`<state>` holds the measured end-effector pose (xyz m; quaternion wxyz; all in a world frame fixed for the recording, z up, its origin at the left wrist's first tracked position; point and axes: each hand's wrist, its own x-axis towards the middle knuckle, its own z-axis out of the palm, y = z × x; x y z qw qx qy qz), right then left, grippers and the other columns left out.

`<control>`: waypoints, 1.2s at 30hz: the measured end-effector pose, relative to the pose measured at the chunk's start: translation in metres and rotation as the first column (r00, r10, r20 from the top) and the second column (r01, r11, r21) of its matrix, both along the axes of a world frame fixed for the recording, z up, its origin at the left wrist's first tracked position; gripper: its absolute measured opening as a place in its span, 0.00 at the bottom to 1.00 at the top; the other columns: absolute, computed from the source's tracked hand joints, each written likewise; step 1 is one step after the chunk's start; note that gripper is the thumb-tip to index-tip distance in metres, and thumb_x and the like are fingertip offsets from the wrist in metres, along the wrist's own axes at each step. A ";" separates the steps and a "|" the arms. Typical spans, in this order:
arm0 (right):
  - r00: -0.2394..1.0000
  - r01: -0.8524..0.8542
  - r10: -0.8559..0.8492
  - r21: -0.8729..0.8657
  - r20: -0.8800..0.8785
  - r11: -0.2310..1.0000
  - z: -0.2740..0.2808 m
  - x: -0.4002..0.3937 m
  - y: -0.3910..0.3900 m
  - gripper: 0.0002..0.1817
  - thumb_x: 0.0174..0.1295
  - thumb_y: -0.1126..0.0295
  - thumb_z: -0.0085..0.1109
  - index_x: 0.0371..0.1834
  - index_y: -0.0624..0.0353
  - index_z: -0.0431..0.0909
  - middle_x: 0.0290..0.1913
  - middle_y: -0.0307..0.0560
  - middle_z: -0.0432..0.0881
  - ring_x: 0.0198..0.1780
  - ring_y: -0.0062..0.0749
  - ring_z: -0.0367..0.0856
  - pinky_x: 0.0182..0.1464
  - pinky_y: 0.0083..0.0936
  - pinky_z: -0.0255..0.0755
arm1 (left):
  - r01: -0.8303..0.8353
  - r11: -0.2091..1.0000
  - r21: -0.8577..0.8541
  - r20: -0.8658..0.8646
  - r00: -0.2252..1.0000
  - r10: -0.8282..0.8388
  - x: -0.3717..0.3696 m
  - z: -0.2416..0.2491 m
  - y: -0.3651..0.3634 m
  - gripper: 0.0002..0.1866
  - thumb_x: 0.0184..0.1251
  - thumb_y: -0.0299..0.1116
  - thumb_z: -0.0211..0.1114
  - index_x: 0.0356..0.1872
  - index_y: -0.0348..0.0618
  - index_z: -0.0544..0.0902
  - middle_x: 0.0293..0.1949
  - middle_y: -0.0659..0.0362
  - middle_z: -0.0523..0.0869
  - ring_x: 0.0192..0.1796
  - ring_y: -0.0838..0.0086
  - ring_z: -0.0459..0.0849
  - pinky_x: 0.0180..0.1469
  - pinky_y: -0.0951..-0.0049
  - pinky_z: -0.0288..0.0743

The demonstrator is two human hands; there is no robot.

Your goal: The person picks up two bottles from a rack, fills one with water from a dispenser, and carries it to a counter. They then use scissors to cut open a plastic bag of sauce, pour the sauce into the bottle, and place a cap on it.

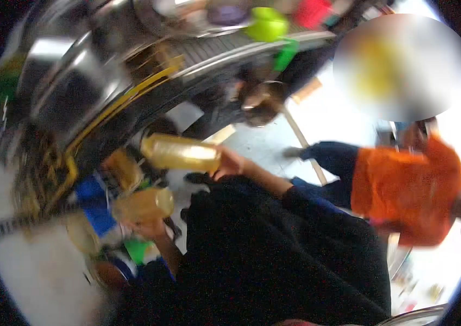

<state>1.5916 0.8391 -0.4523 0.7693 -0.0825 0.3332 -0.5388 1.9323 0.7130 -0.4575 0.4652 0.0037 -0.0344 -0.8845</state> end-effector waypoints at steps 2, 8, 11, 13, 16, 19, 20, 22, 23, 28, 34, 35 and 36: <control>0.998 0.049 -0.049 -0.008 0.051 0.999 0.012 0.005 0.027 0.43 0.60 0.32 0.45 0.68 0.55 0.59 0.48 0.54 0.78 0.38 0.42 0.83 0.39 0.38 0.84 | -0.028 0.975 0.222 0.221 0.975 -0.022 -0.020 0.026 0.000 0.40 0.62 0.62 0.58 0.71 0.52 0.60 0.69 0.52 0.63 0.70 0.54 0.60 0.72 0.45 0.51; 0.964 0.217 -0.203 -0.068 0.174 0.974 0.006 0.043 0.115 0.41 0.61 0.33 0.43 0.63 0.60 0.63 0.43 0.53 0.79 0.36 0.38 0.83 0.40 0.37 0.84 | -0.080 0.981 0.175 0.643 0.764 -0.052 -0.073 0.062 0.016 0.41 0.58 0.61 0.63 0.69 0.52 0.63 0.68 0.54 0.65 0.70 0.56 0.62 0.70 0.45 0.54; 0.943 0.288 -0.272 -0.066 0.191 0.955 0.005 0.046 0.151 0.41 0.62 0.33 0.42 0.61 0.61 0.65 0.42 0.53 0.79 0.35 0.38 0.83 0.40 0.36 0.83 | -0.017 0.992 0.129 0.685 0.724 -0.076 -0.090 0.056 0.029 0.41 0.58 0.63 0.61 0.68 0.52 0.64 0.68 0.53 0.65 0.69 0.56 0.64 0.69 0.46 0.56; 0.943 0.288 -0.270 -0.069 0.192 0.955 0.000 0.046 0.166 0.41 0.62 0.32 0.41 0.60 0.62 0.67 0.42 0.52 0.79 0.35 0.38 0.83 0.40 0.35 0.83 | -0.006 0.992 0.124 0.705 0.704 -0.084 -0.100 0.063 0.044 0.41 0.58 0.64 0.60 0.68 0.51 0.64 0.67 0.53 0.66 0.68 0.56 0.65 0.69 0.46 0.58; 0.944 0.284 -0.262 -0.088 0.202 0.955 -0.002 0.039 0.179 0.42 0.61 0.31 0.40 0.58 0.62 0.68 0.41 0.52 0.79 0.35 0.38 0.82 0.39 0.36 0.82 | 0.085 0.992 0.090 0.647 0.752 -0.123 -0.109 0.062 0.055 0.40 0.61 0.65 0.57 0.68 0.51 0.64 0.68 0.54 0.66 0.68 0.56 0.65 0.68 0.46 0.59; 0.972 0.180 -0.132 -0.257 0.195 0.950 -0.014 0.019 0.182 0.40 0.62 0.34 0.43 0.59 0.63 0.68 0.46 0.54 0.80 0.41 0.39 0.83 0.43 0.41 0.80 | 0.269 0.960 -0.074 0.442 0.872 -0.210 -0.112 0.039 0.052 0.37 0.64 0.64 0.53 0.68 0.53 0.64 0.68 0.56 0.66 0.68 0.58 0.65 0.69 0.49 0.58; 0.976 0.132 -0.065 -0.326 0.207 0.936 -0.021 0.010 0.183 0.40 0.63 0.35 0.44 0.60 0.63 0.68 0.49 0.55 0.80 0.43 0.40 0.82 0.44 0.43 0.80 | 0.308 0.940 -0.145 0.335 0.909 -0.246 -0.117 0.037 0.055 0.36 0.65 0.64 0.52 0.68 0.53 0.65 0.68 0.56 0.67 0.68 0.58 0.65 0.70 0.49 0.57; 0.990 0.042 -0.001 -0.300 0.138 0.953 -0.017 -0.010 0.185 0.39 0.63 0.37 0.47 0.62 0.62 0.66 0.50 0.54 0.80 0.46 0.40 0.81 0.46 0.41 0.78 | 0.334 0.911 -0.241 0.201 0.936 -0.290 -0.129 0.038 0.064 0.36 0.66 0.63 0.52 0.68 0.52 0.65 0.68 0.56 0.67 0.68 0.59 0.65 0.70 0.50 0.57; 0.994 -0.006 0.042 -0.329 0.104 0.944 -0.019 -0.019 0.183 0.39 0.63 0.37 0.47 0.64 0.61 0.64 0.50 0.54 0.80 0.47 0.40 0.81 0.47 0.41 0.78 | 0.317 0.919 -0.233 0.184 0.943 -0.278 -0.139 0.041 0.072 0.36 0.65 0.63 0.52 0.68 0.52 0.65 0.68 0.56 0.67 0.68 0.58 0.65 0.70 0.49 0.56; 0.985 -0.136 0.087 -0.371 -0.146 0.918 0.043 -0.074 0.192 0.49 0.57 0.45 0.62 0.74 0.50 0.43 0.58 0.54 0.71 0.45 0.36 0.80 0.44 0.32 0.80 | 0.222 0.966 -0.129 0.157 0.967 -0.202 -0.180 0.051 0.112 0.37 0.65 0.62 0.54 0.69 0.51 0.63 0.69 0.55 0.65 0.69 0.57 0.64 0.70 0.48 0.54; 0.931 -0.340 0.235 -0.428 -0.280 0.838 0.049 -0.117 0.198 0.54 0.55 0.53 0.69 0.75 0.46 0.36 0.60 0.52 0.67 0.48 0.34 0.78 0.46 0.30 0.78 | 0.180 0.983 -0.044 0.062 0.982 -0.177 -0.209 0.057 0.148 0.38 0.64 0.60 0.56 0.70 0.50 0.61 0.70 0.53 0.64 0.70 0.56 0.62 0.71 0.46 0.52; 0.922 -0.366 0.268 -0.404 -0.278 0.839 0.046 -0.120 0.199 0.56 0.52 0.51 0.70 0.75 0.47 0.37 0.63 0.51 0.63 0.55 0.35 0.71 0.53 0.33 0.72 | 0.177 0.984 -0.018 0.031 0.984 -0.177 -0.211 0.056 0.154 0.39 0.64 0.60 0.57 0.70 0.50 0.61 0.70 0.53 0.63 0.70 0.56 0.62 0.71 0.45 0.51; 0.913 -0.390 0.300 -0.380 -0.275 0.839 0.043 -0.123 0.200 0.58 0.49 0.50 0.71 0.75 0.49 0.37 0.66 0.50 0.59 0.62 0.36 0.63 0.59 0.35 0.66 | 0.184 0.983 0.016 -0.009 0.983 -0.184 -0.213 0.056 0.158 0.39 0.64 0.59 0.57 0.70 0.49 0.61 0.70 0.53 0.63 0.70 0.55 0.62 0.71 0.45 0.51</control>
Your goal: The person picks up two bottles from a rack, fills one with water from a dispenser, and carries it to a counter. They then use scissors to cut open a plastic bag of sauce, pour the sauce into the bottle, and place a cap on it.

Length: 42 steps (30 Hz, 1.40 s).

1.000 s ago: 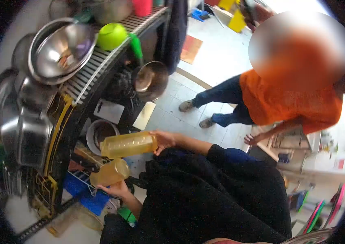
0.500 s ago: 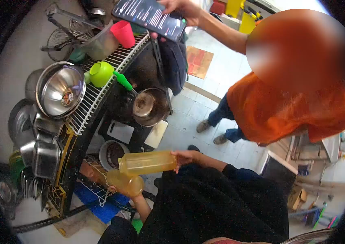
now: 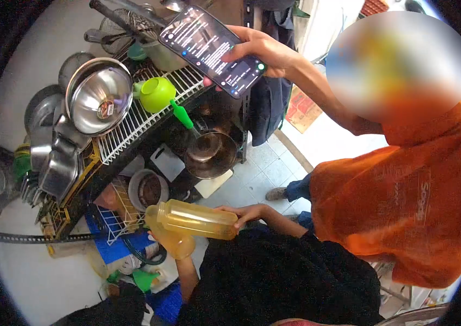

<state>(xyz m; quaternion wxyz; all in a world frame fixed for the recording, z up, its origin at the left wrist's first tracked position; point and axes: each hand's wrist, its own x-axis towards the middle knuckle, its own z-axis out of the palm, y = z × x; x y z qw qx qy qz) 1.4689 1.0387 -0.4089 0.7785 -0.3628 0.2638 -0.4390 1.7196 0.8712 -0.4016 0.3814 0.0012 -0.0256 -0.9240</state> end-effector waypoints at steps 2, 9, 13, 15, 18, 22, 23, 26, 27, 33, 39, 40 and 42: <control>0.999 -0.047 0.048 0.035 -0.006 0.998 -0.002 -0.006 0.000 0.61 0.45 0.48 0.73 0.76 0.50 0.38 0.69 0.48 0.55 0.70 0.37 0.54 0.66 0.38 0.57 | 0.021 0.997 0.078 -0.073 0.997 -0.015 -0.001 -0.002 0.006 0.40 0.64 0.59 0.58 0.71 0.49 0.60 0.71 0.53 0.62 0.70 0.55 0.61 0.71 0.44 0.50; 0.992 -0.120 0.121 0.006 -0.032 0.993 0.009 -0.016 -0.014 0.59 0.45 0.51 0.74 0.75 0.52 0.41 0.69 0.48 0.56 0.71 0.37 0.53 0.68 0.38 0.53 | -0.149 0.948 -0.281 0.426 0.866 0.263 -0.006 0.022 0.028 0.37 0.68 0.58 0.52 0.72 0.51 0.57 0.71 0.54 0.61 0.71 0.57 0.60 0.73 0.48 0.47; 0.992 -0.122 0.123 -0.021 0.032 0.992 0.014 -0.015 -0.019 0.57 0.48 0.55 0.73 0.75 0.52 0.40 0.70 0.47 0.56 0.71 0.36 0.53 0.69 0.36 0.52 | -0.152 0.986 -0.069 0.100 0.982 0.158 0.011 -0.011 0.017 0.37 0.70 0.62 0.45 0.73 0.52 0.54 0.71 0.54 0.60 0.71 0.57 0.60 0.73 0.49 0.47; 0.991 -0.133 0.133 0.000 0.003 0.991 0.012 -0.014 -0.020 0.58 0.48 0.54 0.73 0.75 0.52 0.39 0.70 0.47 0.55 0.71 0.35 0.53 0.69 0.36 0.51 | -0.162 0.980 -0.116 0.087 0.981 0.172 0.010 -0.009 0.018 0.37 0.70 0.62 0.42 0.73 0.53 0.54 0.71 0.54 0.60 0.71 0.56 0.59 0.73 0.49 0.47; 0.990 -0.143 0.142 -0.020 -0.026 0.990 0.004 -0.009 -0.024 0.57 0.48 0.54 0.73 0.75 0.53 0.40 0.70 0.46 0.54 0.72 0.35 0.52 0.70 0.36 0.50 | -0.203 0.972 -0.123 0.151 0.964 0.220 0.008 -0.001 0.024 0.37 0.70 0.63 0.41 0.73 0.53 0.54 0.71 0.54 0.60 0.71 0.56 0.60 0.73 0.48 0.49; 0.988 -0.150 0.147 -0.101 -0.035 0.984 0.005 -0.002 -0.028 0.56 0.50 0.56 0.73 0.74 0.52 0.40 0.69 0.47 0.55 0.71 0.37 0.53 0.69 0.37 0.53 | -0.220 0.967 -0.131 0.217 0.945 0.244 0.009 0.018 0.028 0.38 0.69 0.65 0.40 0.73 0.53 0.53 0.71 0.55 0.61 0.70 0.57 0.61 0.72 0.48 0.50; 0.988 -0.149 0.142 -0.149 -0.057 0.977 0.010 0.001 -0.030 0.56 0.51 0.57 0.73 0.74 0.50 0.39 0.69 0.47 0.57 0.70 0.37 0.56 0.67 0.37 0.56 | -0.211 0.964 -0.161 0.209 0.947 0.243 0.008 0.025 0.028 0.38 0.69 0.65 0.40 0.73 0.53 0.54 0.71 0.55 0.61 0.70 0.58 0.61 0.72 0.48 0.50; 0.980 -0.201 0.200 -0.093 -0.022 0.975 0.021 0.006 -0.035 0.59 0.48 0.60 0.75 0.74 0.51 0.37 0.71 0.48 0.52 0.72 0.38 0.50 0.70 0.39 0.50 | -0.203 0.950 -0.236 0.189 0.950 0.250 0.012 0.033 0.023 0.38 0.69 0.66 0.40 0.72 0.52 0.55 0.71 0.56 0.60 0.70 0.58 0.61 0.73 0.49 0.49; 0.979 -0.205 0.203 -0.097 -0.029 0.974 0.020 0.008 -0.037 0.59 0.48 0.60 0.75 0.74 0.51 0.37 0.71 0.48 0.52 0.72 0.38 0.50 0.70 0.40 0.50 | -0.209 0.946 -0.247 0.185 0.948 0.258 0.018 0.026 0.017 0.38 0.69 0.65 0.40 0.72 0.51 0.55 0.71 0.56 0.60 0.71 0.59 0.61 0.73 0.50 0.49; 0.961 -0.275 0.275 -0.022 0.009 0.961 0.027 0.016 -0.042 0.59 0.52 0.68 0.72 0.76 0.49 0.30 0.73 0.47 0.50 0.72 0.36 0.51 0.69 0.35 0.53 | -0.283 0.921 -0.267 0.227 0.911 0.345 0.032 0.027 0.003 0.39 0.69 0.66 0.40 0.72 0.50 0.57 0.71 0.57 0.60 0.70 0.59 0.61 0.73 0.51 0.50; 0.949 -0.314 0.314 -0.002 -0.014 0.949 0.026 0.028 -0.049 0.60 0.54 0.68 0.71 0.77 0.48 0.26 0.76 0.47 0.43 0.74 0.34 0.45 0.71 0.35 0.47 | -0.329 0.902 -0.282 0.319 0.854 0.411 0.045 0.040 -0.005 0.39 0.69 0.66 0.41 0.71 0.49 0.58 0.71 0.57 0.60 0.70 0.59 0.61 0.72 0.51 0.50; 0.949 -0.312 0.311 -0.013 -0.040 0.950 0.027 0.030 -0.050 0.61 0.54 0.67 0.71 0.77 0.49 0.27 0.76 0.47 0.42 0.75 0.35 0.43 0.72 0.36 0.44 | -0.335 0.898 -0.287 0.331 0.845 0.421 0.046 0.042 -0.007 0.39 0.69 0.66 0.41 0.71 0.49 0.58 0.71 0.57 0.60 0.70 0.59 0.61 0.72 0.51 0.50; 0.948 -0.311 0.307 -0.034 -0.089 0.950 0.029 0.034 -0.053 0.61 0.53 0.64 0.72 0.77 0.50 0.27 0.77 0.47 0.38 0.76 0.35 0.38 0.73 0.38 0.38 | -0.345 0.891 -0.295 0.360 0.824 0.438 0.048 0.043 -0.008 0.39 0.69 0.66 0.41 0.71 0.49 0.58 0.71 0.56 0.61 0.70 0.60 0.61 0.72 0.52 0.51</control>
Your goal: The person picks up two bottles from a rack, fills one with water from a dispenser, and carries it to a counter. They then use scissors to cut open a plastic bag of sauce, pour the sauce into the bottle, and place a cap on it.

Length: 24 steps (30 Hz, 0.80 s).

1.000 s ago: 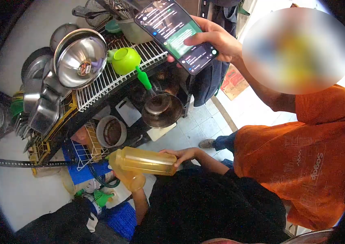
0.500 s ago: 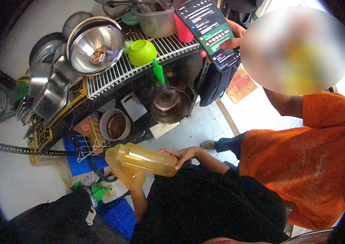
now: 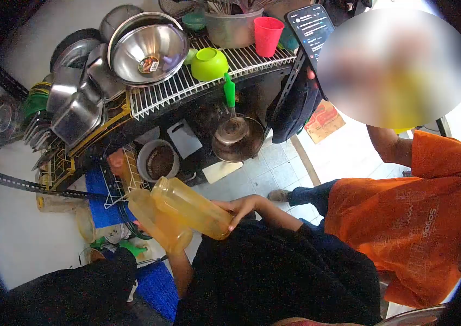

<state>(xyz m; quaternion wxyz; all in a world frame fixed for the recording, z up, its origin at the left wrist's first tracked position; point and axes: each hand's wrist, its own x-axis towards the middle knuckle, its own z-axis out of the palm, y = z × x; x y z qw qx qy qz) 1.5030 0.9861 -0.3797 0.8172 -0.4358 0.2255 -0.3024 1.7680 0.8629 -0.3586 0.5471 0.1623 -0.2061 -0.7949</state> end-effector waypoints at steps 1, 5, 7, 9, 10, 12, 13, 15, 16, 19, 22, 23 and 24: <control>0.999 0.019 -0.019 -0.007 0.026 1.000 0.001 0.002 -0.001 0.61 0.52 0.63 0.73 0.77 0.52 0.30 0.76 0.47 0.42 0.75 0.35 0.41 0.73 0.38 0.40 | -0.011 1.000 -0.003 0.020 1.000 0.011 0.002 0.001 0.000 0.39 0.68 0.66 0.41 0.71 0.49 0.58 0.71 0.56 0.61 0.70 0.60 0.61 0.72 0.52 0.51; 0.987 0.092 -0.088 -0.024 0.134 0.996 0.003 0.005 -0.007 0.60 0.46 0.59 0.75 0.75 0.58 0.39 0.71 0.49 0.54 0.71 0.36 0.53 0.71 0.38 0.49 | -0.047 0.999 -0.001 0.091 0.995 0.047 0.005 0.005 0.000 0.39 0.68 0.66 0.41 0.71 0.48 0.59 0.71 0.56 0.61 0.70 0.60 0.61 0.72 0.52 0.51; 0.982 0.119 -0.118 0.000 0.148 0.993 -0.004 0.004 -0.006 0.60 0.44 0.57 0.76 0.75 0.59 0.42 0.70 0.49 0.58 0.70 0.35 0.57 0.70 0.37 0.52 | -0.057 0.998 0.018 0.119 0.991 0.054 0.004 0.011 0.005 0.39 0.68 0.66 0.42 0.70 0.48 0.59 0.71 0.56 0.61 0.69 0.60 0.61 0.72 0.52 0.52; 0.982 0.145 -0.150 0.049 0.119 0.988 -0.020 -0.005 -0.001 0.60 0.43 0.56 0.76 0.75 0.60 0.44 0.70 0.50 0.60 0.70 0.35 0.58 0.70 0.37 0.52 | -0.047 0.997 0.057 0.132 0.991 0.039 -0.004 0.027 0.014 0.40 0.67 0.67 0.42 0.70 0.46 0.60 0.69 0.56 0.63 0.68 0.60 0.62 0.71 0.54 0.54; 0.982 0.149 -0.151 0.027 0.113 0.988 -0.023 -0.008 0.001 0.60 0.43 0.56 0.76 0.75 0.61 0.44 0.70 0.50 0.60 0.70 0.35 0.58 0.70 0.36 0.53 | -0.038 0.996 0.075 0.136 0.990 0.028 -0.008 0.035 0.018 0.41 0.67 0.67 0.42 0.70 0.46 0.60 0.69 0.55 0.64 0.68 0.60 0.63 0.70 0.54 0.55; 0.981 0.167 -0.164 -0.021 0.099 0.986 -0.013 -0.013 0.005 0.60 0.43 0.56 0.76 0.75 0.62 0.45 0.71 0.50 0.59 0.70 0.35 0.58 0.69 0.36 0.54 | -0.071 0.989 0.131 0.142 0.988 0.053 -0.015 0.044 0.025 0.42 0.66 0.68 0.42 0.70 0.46 0.60 0.67 0.54 0.64 0.67 0.60 0.63 0.69 0.55 0.56; 0.983 0.161 -0.159 -0.018 0.096 0.987 -0.009 -0.016 0.007 0.60 0.43 0.56 0.76 0.75 0.62 0.45 0.71 0.50 0.59 0.70 0.35 0.58 0.69 0.36 0.54 | -0.082 0.984 0.157 0.146 0.988 0.059 -0.018 0.046 0.026 0.42 0.65 0.69 0.43 0.70 0.46 0.60 0.67 0.54 0.65 0.67 0.60 0.64 0.69 0.55 0.57; 0.983 0.160 -0.159 -0.009 0.089 0.987 0.011 -0.020 0.012 0.60 0.43 0.58 0.75 0.75 0.63 0.44 0.71 0.51 0.59 0.70 0.35 0.58 0.69 0.36 0.54 | -0.052 0.988 0.146 0.181 0.983 0.025 -0.014 0.038 0.027 0.44 0.64 0.71 0.43 0.70 0.46 0.58 0.68 0.54 0.64 0.67 0.60 0.64 0.69 0.53 0.57; 0.984 0.158 -0.156 -0.022 0.083 0.987 0.014 -0.021 0.016 0.59 0.43 0.58 0.75 0.75 0.63 0.44 0.71 0.51 0.59 0.70 0.36 0.58 0.69 0.36 0.54 | -0.034 0.989 0.141 0.197 0.980 0.006 -0.011 0.033 0.030 0.45 0.63 0.72 0.43 0.71 0.46 0.58 0.69 0.54 0.63 0.68 0.59 0.64 0.69 0.51 0.57; 0.989 0.131 -0.126 -0.078 0.074 0.988 0.028 -0.024 0.023 0.58 0.45 0.62 0.73 0.75 0.62 0.42 0.71 0.51 0.58 0.70 0.36 0.57 0.70 0.36 0.53 | 0.105 0.991 0.087 0.122 0.986 -0.115 -0.013 0.028 0.040 0.46 0.62 0.72 0.45 0.71 0.46 0.57 0.69 0.54 0.62 0.68 0.58 0.63 0.69 0.51 0.56; 0.985 0.173 -0.168 -0.133 0.048 0.976 0.039 -0.025 0.035 0.57 0.46 0.60 0.71 0.75 0.61 0.43 0.70 0.51 0.59 0.70 0.36 0.57 0.70 0.35 0.52 | 0.033 0.993 0.115 0.137 0.989 -0.048 -0.027 0.031 0.049 0.45 0.63 0.72 0.41 0.70 0.47 0.60 0.69 0.54 0.63 0.68 0.59 0.62 0.70 0.54 0.55; 0.982 0.181 -0.174 -0.117 0.068 0.977 0.038 -0.025 0.037 0.56 0.46 0.64 0.71 0.75 0.60 0.42 0.70 0.50 0.59 0.70 0.35 0.57 0.69 0.36 0.54 | 0.081 0.991 0.106 0.118 0.989 -0.094 -0.031 0.033 0.054 0.44 0.64 0.71 0.41 0.70 0.47 0.60 0.69 0.54 0.64 0.68 0.59 0.63 0.69 0.55 0.57; 0.983 0.180 -0.174 -0.121 0.060 0.976 0.038 -0.027 0.042 0.55 0.46 0.65 0.71 0.75 0.60 0.44 0.69 0.49 0.60 0.69 0.34 0.57 0.69 0.35 0.54 | 0.106 0.989 0.102 0.122 0.985 -0.118 -0.032 0.033 0.057 0.44 0.64 0.71 0.41 0.70 0.47 0.60 0.69 0.54 0.64 0.68 0.59 0.63 0.69 0.55 0.57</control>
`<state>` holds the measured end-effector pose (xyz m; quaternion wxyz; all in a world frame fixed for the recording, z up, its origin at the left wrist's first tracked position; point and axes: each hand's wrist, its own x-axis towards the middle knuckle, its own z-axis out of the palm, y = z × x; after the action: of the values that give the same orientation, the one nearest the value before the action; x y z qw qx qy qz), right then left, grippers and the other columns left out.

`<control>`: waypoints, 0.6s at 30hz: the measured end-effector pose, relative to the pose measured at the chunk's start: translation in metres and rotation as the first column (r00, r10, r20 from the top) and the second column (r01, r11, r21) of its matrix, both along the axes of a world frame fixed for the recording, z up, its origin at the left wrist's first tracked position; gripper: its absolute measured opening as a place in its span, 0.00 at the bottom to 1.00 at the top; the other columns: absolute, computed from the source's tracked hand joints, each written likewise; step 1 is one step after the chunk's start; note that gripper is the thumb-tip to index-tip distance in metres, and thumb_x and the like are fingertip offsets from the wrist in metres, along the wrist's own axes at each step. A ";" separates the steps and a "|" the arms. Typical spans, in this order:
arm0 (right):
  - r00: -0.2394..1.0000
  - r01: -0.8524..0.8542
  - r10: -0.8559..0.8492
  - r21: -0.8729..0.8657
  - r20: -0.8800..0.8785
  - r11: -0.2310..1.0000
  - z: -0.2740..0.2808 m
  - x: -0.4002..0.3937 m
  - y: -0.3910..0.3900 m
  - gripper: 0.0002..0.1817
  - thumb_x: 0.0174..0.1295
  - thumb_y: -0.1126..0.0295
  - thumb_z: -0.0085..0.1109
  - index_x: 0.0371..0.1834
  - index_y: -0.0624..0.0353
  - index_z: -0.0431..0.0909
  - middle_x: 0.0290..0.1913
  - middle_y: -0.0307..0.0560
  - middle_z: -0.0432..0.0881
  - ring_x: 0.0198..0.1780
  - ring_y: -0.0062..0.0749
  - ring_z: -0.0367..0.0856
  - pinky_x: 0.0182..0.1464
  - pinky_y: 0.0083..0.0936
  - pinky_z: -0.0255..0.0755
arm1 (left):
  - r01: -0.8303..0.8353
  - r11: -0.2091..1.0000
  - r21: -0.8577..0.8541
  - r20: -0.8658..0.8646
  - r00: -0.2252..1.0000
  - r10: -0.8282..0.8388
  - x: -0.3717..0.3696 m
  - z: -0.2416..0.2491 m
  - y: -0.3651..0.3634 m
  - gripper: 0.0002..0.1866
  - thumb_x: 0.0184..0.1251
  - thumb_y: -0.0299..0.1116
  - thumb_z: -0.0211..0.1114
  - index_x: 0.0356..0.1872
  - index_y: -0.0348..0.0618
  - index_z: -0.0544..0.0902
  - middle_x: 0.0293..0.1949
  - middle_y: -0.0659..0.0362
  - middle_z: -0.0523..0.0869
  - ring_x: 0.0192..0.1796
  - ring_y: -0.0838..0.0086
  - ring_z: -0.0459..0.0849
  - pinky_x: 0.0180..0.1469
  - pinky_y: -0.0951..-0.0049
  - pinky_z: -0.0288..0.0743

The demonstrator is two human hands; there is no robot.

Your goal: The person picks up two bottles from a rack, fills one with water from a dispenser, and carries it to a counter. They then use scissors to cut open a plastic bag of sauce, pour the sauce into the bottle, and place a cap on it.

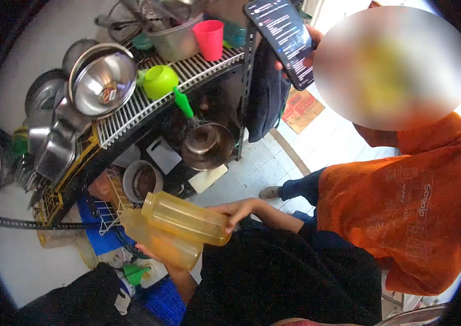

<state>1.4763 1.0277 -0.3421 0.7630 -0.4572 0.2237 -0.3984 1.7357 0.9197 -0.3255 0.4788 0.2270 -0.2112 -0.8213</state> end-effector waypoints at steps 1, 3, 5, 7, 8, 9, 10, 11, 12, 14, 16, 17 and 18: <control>1.000 -0.001 0.001 -0.003 -0.008 1.000 0.000 -0.002 0.004 0.54 0.46 0.65 0.70 0.74 0.61 0.45 0.68 0.49 0.61 0.69 0.34 0.57 0.69 0.35 0.54 | 0.003 1.000 -0.006 0.011 1.000 -0.003 -0.003 -0.001 0.001 0.43 0.64 0.71 0.41 0.70 0.47 0.60 0.69 0.54 0.64 0.68 0.59 0.63 0.70 0.56 0.57; 1.000 0.024 -0.024 -0.023 -0.005 0.999 0.018 -0.002 0.013 0.51 0.46 0.65 0.68 0.73 0.62 0.47 0.65 0.48 0.63 0.67 0.33 0.59 0.68 0.33 0.55 | -0.027 1.000 -0.012 0.076 0.997 0.028 -0.008 -0.005 0.000 0.43 0.65 0.70 0.41 0.70 0.47 0.60 0.68 0.54 0.65 0.68 0.59 0.64 0.70 0.56 0.57; 0.999 0.035 -0.035 -0.076 -0.008 0.997 0.012 0.000 0.014 0.51 0.46 0.65 0.68 0.73 0.62 0.47 0.65 0.48 0.63 0.67 0.33 0.59 0.68 0.33 0.55 | -0.066 0.998 -0.017 0.150 0.986 0.068 -0.012 -0.008 -0.003 0.43 0.65 0.69 0.42 0.70 0.47 0.60 0.68 0.54 0.65 0.68 0.59 0.64 0.70 0.57 0.57; 0.999 0.028 -0.030 -0.096 -0.022 0.995 0.001 0.002 0.016 0.53 0.49 0.56 0.69 0.73 0.63 0.45 0.68 0.51 0.60 0.69 0.34 0.56 0.69 0.34 0.53 | -0.108 0.994 -0.026 0.237 0.965 0.111 -0.013 -0.011 -0.004 0.42 0.66 0.69 0.42 0.71 0.46 0.59 0.68 0.54 0.65 0.68 0.59 0.64 0.70 0.57 0.57; 0.999 0.036 -0.035 -0.111 0.006 0.993 -0.004 0.002 0.017 0.55 0.49 0.52 0.68 0.74 0.63 0.44 0.69 0.51 0.58 0.70 0.35 0.55 0.69 0.35 0.52 | -0.131 0.991 -0.025 0.282 0.950 0.133 -0.013 -0.012 -0.005 0.42 0.66 0.68 0.42 0.71 0.46 0.59 0.68 0.54 0.65 0.68 0.59 0.64 0.70 0.57 0.57; 0.999 0.042 -0.038 -0.125 0.035 0.991 -0.009 0.002 0.018 0.56 0.50 0.49 0.68 0.74 0.64 0.43 0.70 0.52 0.57 0.71 0.35 0.53 0.70 0.35 0.51 | -0.144 0.989 -0.026 0.315 0.938 0.145 -0.013 -0.014 -0.005 0.42 0.66 0.68 0.43 0.71 0.46 0.59 0.68 0.54 0.65 0.68 0.59 0.65 0.70 0.57 0.57; 0.997 0.046 -0.038 -0.139 0.064 0.989 -0.014 0.002 0.018 0.58 0.50 0.45 0.68 0.74 0.64 0.42 0.71 0.53 0.55 0.72 0.35 0.52 0.70 0.35 0.50 | -0.141 0.990 -0.030 0.333 0.932 0.143 -0.013 -0.014 -0.006 0.42 0.66 0.68 0.43 0.71 0.46 0.59 0.68 0.53 0.65 0.68 0.59 0.65 0.70 0.58 0.57; 0.998 0.047 -0.041 -0.142 0.048 0.989 -0.019 0.004 0.019 0.59 0.50 0.42 0.67 0.74 0.65 0.41 0.72 0.53 0.54 0.72 0.36 0.51 0.70 0.36 0.50 | -0.144 0.989 -0.034 0.348 0.926 0.147 -0.014 -0.016 -0.006 0.42 0.66 0.67 0.43 0.71 0.46 0.59 0.68 0.53 0.66 0.68 0.58 0.65 0.70 0.58 0.57; 0.999 0.048 -0.044 -0.144 0.031 0.988 -0.024 0.005 0.019 0.61 0.50 0.39 0.66 0.74 0.65 0.41 0.72 0.53 0.52 0.73 0.36 0.50 0.71 0.36 0.49 | -0.109 0.993 -0.048 0.331 0.936 0.119 -0.014 -0.017 -0.006 0.40 0.67 0.66 0.44 0.71 0.46 0.59 0.68 0.53 0.66 0.68 0.59 0.65 0.70 0.58 0.58; 0.999 0.032 -0.028 -0.159 0.027 0.987 -0.024 0.004 0.018 0.62 0.49 0.35 0.65 0.74 0.66 0.40 0.73 0.54 0.51 0.73 0.36 0.49 0.71 0.37 0.48 | -0.038 0.996 -0.079 0.300 0.952 0.060 -0.014 -0.018 -0.005 0.38 0.69 0.62 0.46 0.70 0.45 0.60 0.67 0.51 0.67 0.67 0.59 0.66 0.69 0.59 0.60; 0.999 0.002 0.008 -0.188 0.052 0.982 -0.015 0.003 0.017 0.63 0.49 0.35 0.64 0.74 0.66 0.40 0.73 0.54 0.51 0.73 0.37 0.49 0.71 0.38 0.48 | -0.019 0.997 -0.077 0.301 0.953 0.042 -0.016 -0.019 -0.005 0.38 0.69 0.62 0.46 0.70 0.45 0.60 0.67 0.51 0.67 0.67 0.59 0.66 0.69 0.59 0.60; 0.999 -0.005 0.014 -0.198 0.044 0.980 -0.017 0.004 0.016 0.62 0.50 0.35 0.64 0.74 0.66 0.40 0.73 0.54 0.51 0.73 0.37 0.49 0.71 0.38 0.48 | -0.013 0.998 -0.066 0.303 0.952 0.033 -0.017 -0.020 -0.005 0.38 0.69 0.62 0.46 0.70 0.45 0.60 0.67 0.51 0.67 0.67 0.59 0.66 0.69 0.59 0.60; 0.999 -0.013 0.021 -0.207 0.036 0.978 -0.019 0.005 0.016 0.62 0.50 0.35 0.63 0.74 0.66 0.40 0.73 0.54 0.51 0.73 0.37 0.50 0.71 0.38 0.48 | -0.008 0.998 -0.057 0.307 0.951 0.025 -0.020 -0.020 -0.006 0.38 0.69 0.62 0.46 0.70 0.45 0.60 0.67 0.51 0.67 0.67 0.59 0.66 0.69 0.59 0.60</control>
<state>1.4815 1.0438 -0.3614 0.7188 -0.5281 0.1627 -0.4217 1.7158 0.9134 -0.3460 0.4530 0.3408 -0.3037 -0.7658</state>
